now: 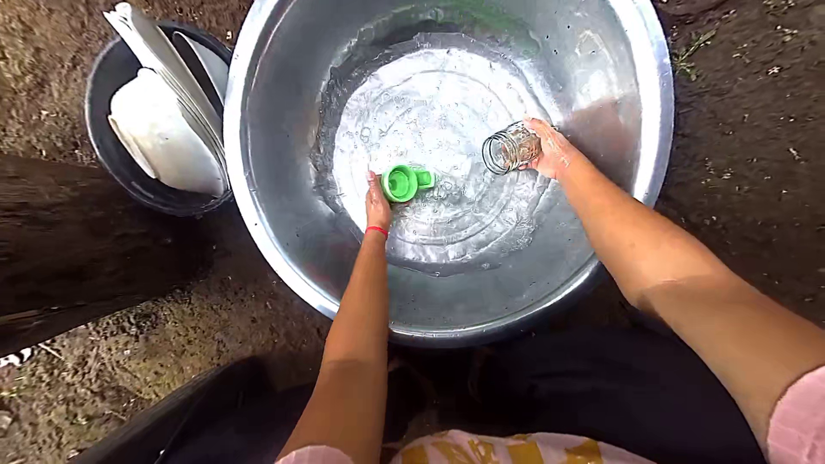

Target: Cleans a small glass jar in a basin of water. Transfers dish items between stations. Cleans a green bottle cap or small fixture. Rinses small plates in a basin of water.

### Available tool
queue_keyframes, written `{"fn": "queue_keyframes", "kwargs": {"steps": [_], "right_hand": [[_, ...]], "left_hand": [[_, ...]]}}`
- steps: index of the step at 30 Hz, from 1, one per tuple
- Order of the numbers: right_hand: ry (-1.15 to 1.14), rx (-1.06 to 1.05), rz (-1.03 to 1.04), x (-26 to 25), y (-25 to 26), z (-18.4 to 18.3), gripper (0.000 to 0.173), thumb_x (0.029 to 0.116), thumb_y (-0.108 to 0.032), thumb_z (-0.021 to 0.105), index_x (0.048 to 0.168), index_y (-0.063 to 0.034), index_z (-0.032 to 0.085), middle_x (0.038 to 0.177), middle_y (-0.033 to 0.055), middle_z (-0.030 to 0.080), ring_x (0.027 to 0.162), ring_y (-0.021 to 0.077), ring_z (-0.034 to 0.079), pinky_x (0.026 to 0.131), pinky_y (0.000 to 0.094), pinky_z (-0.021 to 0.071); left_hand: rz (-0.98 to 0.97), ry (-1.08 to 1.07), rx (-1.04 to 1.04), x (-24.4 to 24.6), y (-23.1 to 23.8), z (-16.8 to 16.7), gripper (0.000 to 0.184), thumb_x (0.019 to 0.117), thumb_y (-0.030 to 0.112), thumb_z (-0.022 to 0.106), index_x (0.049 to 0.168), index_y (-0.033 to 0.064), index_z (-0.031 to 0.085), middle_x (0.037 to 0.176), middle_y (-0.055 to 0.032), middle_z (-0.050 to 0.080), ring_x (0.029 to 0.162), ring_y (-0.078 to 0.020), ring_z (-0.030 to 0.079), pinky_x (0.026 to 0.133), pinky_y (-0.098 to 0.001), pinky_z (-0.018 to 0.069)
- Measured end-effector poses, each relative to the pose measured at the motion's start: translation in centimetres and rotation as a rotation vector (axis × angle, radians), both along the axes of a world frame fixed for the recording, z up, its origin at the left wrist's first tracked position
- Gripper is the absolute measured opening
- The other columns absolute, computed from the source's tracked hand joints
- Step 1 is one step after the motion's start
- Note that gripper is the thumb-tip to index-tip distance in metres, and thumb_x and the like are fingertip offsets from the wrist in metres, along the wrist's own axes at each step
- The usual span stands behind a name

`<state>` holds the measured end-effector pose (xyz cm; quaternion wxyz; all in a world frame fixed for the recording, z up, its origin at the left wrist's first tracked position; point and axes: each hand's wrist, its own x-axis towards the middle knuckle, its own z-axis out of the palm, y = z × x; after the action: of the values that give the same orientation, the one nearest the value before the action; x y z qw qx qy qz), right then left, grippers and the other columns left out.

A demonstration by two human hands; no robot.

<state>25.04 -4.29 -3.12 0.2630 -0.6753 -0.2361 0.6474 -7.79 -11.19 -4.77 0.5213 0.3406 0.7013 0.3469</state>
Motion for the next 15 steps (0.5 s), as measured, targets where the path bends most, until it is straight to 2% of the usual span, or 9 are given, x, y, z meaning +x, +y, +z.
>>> {"fn": "queue_keyframes", "kwargs": {"steps": [2, 4, 5, 7, 9, 10, 12, 13, 15], "right_hand": [[-0.054, 0.0, -0.003, 0.0, -0.2, -0.1, 0.052, 0.109, -0.045, 0.04, 0.15, -0.0136, 0.043, 0.133, 0.0141, 0.058, 0.106, 0.0264, 0.061, 0.083, 0.0437, 0.0522], [-0.103, 0.022, 0.014, -0.7, -0.7, -0.2, 0.051, 0.1094, -0.041, 0.042, 0.151, -0.0122, 0.042, 0.131, 0.0153, 0.061, 0.105, 0.0272, 0.062, 0.082, 0.0447, 0.0521], [-0.124, 0.057, 0.039, -1.2, -1.1, -0.1, 0.05, 0.1093, -0.038, 0.044, 0.151, -0.0099, 0.042, 0.135, 0.0169, 0.059, 0.109, 0.0285, 0.062, 0.085, 0.0469, 0.0523], [-0.161, 0.181, 0.104, -2.6, -2.0, -0.5, 0.045, 0.1083, -0.031, 0.048, 0.143, -0.0032, 0.048, 0.138, 0.0212, 0.054, 0.117, 0.0308, 0.06, 0.091, 0.0496, 0.0533], [-0.202, 0.345, 0.214, -4.6, -3.4, -1.4, 0.044, 0.1065, -0.025, 0.052, 0.14, 0.0042, 0.049, 0.136, 0.0265, 0.055, 0.12, 0.0307, 0.06, 0.1, 0.0462, 0.0513], [-0.214, 0.402, 0.257, -5.7, -4.2, -1.7, 0.046, 0.1055, -0.025, 0.054, 0.139, 0.0059, 0.048, 0.133, 0.0276, 0.057, 0.12, 0.0303, 0.059, 0.103, 0.0448, 0.0488], [-0.198, 0.432, 0.292, -7.3, -5.3, -2.0, 0.049, 0.1047, -0.027, 0.055, 0.14, 0.0074, 0.047, 0.132, 0.0281, 0.059, 0.122, 0.0304, 0.06, 0.105, 0.0439, 0.0475], [-0.165, 0.428, 0.27, -7.7, -5.6, -2.2, 0.047, 0.105, -0.026, 0.053, 0.139, 0.0072, 0.048, 0.133, 0.0264, 0.058, 0.123, 0.0279, 0.058, 0.106, 0.0411, 0.0471], [-0.094, 0.394, 0.168, -7.6, -5.9, -2.6, 0.041, 0.1074, -0.022, 0.048, 0.136, 0.0072, 0.051, 0.138, 0.0231, 0.054, 0.128, 0.0232, 0.053, 0.109, 0.0374, 0.0443]], "left_hand": [[0.319, 0.222, 0.017, -0.6, -1.3, -0.9, 0.061, 0.114, 0.031, 0.012, 0.137, -0.0086, 0.053, 0.125, -0.027, 0.063, 0.107, -0.0264, 0.066, 0.098, -0.0391, 0.0516], [0.584, 0.272, -0.055, 0.8, -3.1, -1.0, 0.047, 0.1142, 0.023, 0.028, 0.141, -0.0082, 0.051, 0.137, -0.0257, 0.059, 0.127, -0.0283, 0.057, 0.111, -0.0375, 0.0417], [0.667, 0.169, -0.084, 2.6, -3.7, -0.8, 0.045, 0.1137, 0.022, 0.03, 0.142, -0.0075, 0.05, 0.138, -0.0234, 0.058, 0.126, -0.0254, 0.056, 0.11, -0.0352, 0.0422], [0.743, -0.253, -0.14, 6.8, -4.1, 0.6, 0.041, 0.1132, 0.024, 0.032, 0.141, -0.0019, 0.047, 0.131, -0.0146, 0.057, 0.113, -0.0168, 0.057, 0.097, -0.0304, 0.0475], [0.652, -0.628, -0.194, 10.0, -3.3, 2.9, 0.039, 0.112, 0.027, 0.026, 0.139, 0.0034, 0.042, 0.127, -0.0106, 0.056, 0.11, -0.0168, 0.058, 0.094, -0.0329, 0.049], [0.553, -0.675, -0.188, 10.8, -2.8, 4.2, 0.047, 0.112, 0.027, 0.022, 0.146, 0.001, 0.04, 0.137, -0.0144, 0.056, 0.118, -0.0194, 0.059, 0.098, -0.0349, 0.0486], [0.414, -0.447, -0.082, 10.8, -1.9, 5.7, 0.05, 0.1133, 0.022, 0.02, 0.144, -0.0067, 0.046, 0.141, -0.0193, 0.059, 0.126, -0.0193, 0.057, 0.104, -0.0327, 0.0431], [0.429, -0.253, -0.024, 9.9, -2.1, 5.4, 0.047, 0.113, 0.019, 0.024, 0.141, -0.0086, 0.05, 0.141, -0.0214, 0.058, 0.13, -0.0222, 0.054, 0.11, -0.0349, 0.0396], [0.577, 0.083, -0.066, 7.4, -3.4, 2.7, 0.043, 0.1115, 0.018, 0.036, 0.143, -0.0063, 0.051, 0.144, -0.0259, 0.054, 0.136, -0.0329, 0.05, 0.114, -0.0471, 0.0371]]}}
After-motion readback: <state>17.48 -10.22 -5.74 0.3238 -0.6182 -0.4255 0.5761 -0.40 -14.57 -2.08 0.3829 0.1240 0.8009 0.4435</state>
